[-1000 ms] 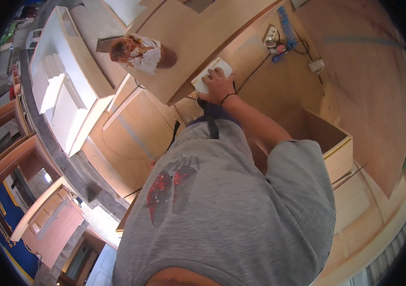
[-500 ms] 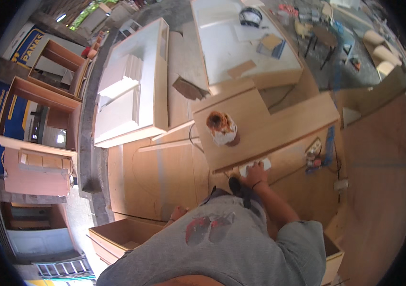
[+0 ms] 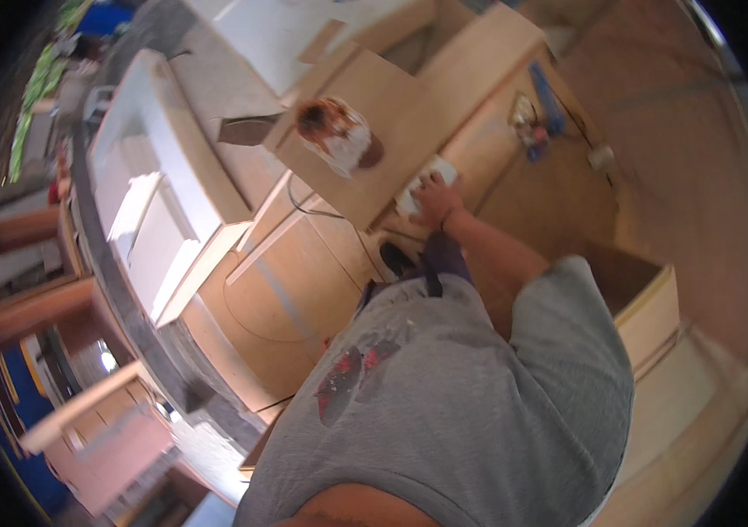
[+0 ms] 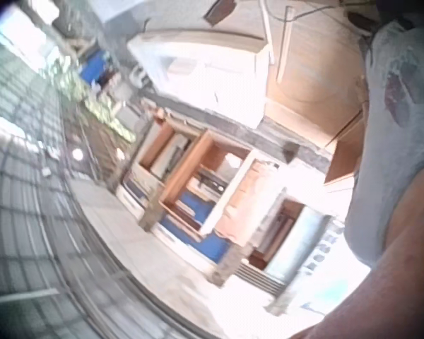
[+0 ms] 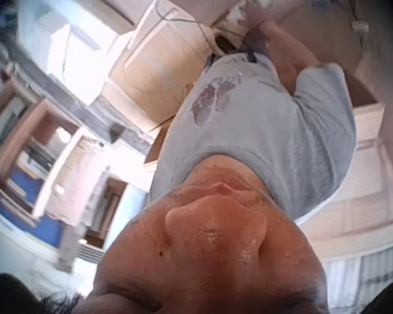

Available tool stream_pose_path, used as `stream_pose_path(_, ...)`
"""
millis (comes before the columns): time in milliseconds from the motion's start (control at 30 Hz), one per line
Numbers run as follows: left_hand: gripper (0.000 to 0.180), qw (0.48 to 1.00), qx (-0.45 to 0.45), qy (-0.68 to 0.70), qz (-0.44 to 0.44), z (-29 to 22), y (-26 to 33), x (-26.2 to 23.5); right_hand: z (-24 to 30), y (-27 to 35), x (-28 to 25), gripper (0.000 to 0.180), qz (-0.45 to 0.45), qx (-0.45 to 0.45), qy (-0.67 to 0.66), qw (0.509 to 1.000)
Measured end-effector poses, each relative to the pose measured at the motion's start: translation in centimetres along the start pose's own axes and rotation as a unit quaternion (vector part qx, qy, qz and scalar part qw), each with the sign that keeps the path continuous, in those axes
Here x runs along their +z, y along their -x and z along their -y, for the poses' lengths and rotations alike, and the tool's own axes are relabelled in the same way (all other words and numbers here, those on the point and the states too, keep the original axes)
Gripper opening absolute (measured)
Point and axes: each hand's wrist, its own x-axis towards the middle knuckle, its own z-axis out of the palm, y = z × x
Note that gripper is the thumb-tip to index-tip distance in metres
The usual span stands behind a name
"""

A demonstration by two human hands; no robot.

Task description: The person applies glue to wood panels using a container with an applicator, wipes the surface with a cloth, and then presses a long wooden strip onto the edge of a larger panel.

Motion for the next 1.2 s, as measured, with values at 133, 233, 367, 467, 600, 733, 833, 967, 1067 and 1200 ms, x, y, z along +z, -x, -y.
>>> stream_pose_path(133,0.081,1.000,0.014,-0.014,-0.010,7.8,-2.4,-3.0,1.9,1.7,-2.1,0.057,-0.021,0.005,-0.008,1.000)
stream_pose_path(233,0.081,0.998,0.008,-0.060,0.008,12.0,-5.2,-5.9,2.0,1.7,-1.3,0.057,-0.031,-0.001,-0.024,0.999)
stream_pose_path(367,0.076,1.000,0.023,0.003,0.021,15.0,-7.0,-8.7,3.2,0.8,-0.3,0.057,-0.034,-0.006,-0.025,0.999)
stream_pose_path(467,0.075,1.000,-0.015,0.016,0.018,11.7,-6.4,-10.6,4.2,0.9,-2.0,0.055,0.023,0.013,-0.008,1.000)
stream_pose_path(600,0.075,0.998,0.053,0.044,0.015,6.2,-5.5,-12.3,4.5,1.7,-4.0,0.053,0.092,0.031,0.027,0.995)
stream_pose_path(733,0.072,0.982,0.041,0.170,0.068,5.4,-4.2,-11.6,6.0,2.0,-2.3,0.052,0.020,0.001,0.005,1.000)
stream_pose_path(833,0.072,0.985,0.033,0.149,0.078,5.4,-4.4,-11.7,5.8,1.8,1.2,0.053,-0.045,0.006,-0.002,0.999)
stream_pose_path(967,0.072,0.988,0.027,0.135,0.076,6.1,-4.4,-12.3,7.5,3.0,-1.7,0.056,0.105,0.068,0.028,0.992)
stream_pose_path(1067,0.072,0.988,0.023,0.129,0.081,6.9,-3.9,-12.4,8.0,4.9,-0.2,0.055,0.030,0.054,-0.032,0.998)
stream_pose_path(1200,0.072,0.988,0.025,0.122,0.088,6.3,-4.6,-12.7,10.4,4.1,0.4,0.053,-0.002,0.017,-0.050,0.999)
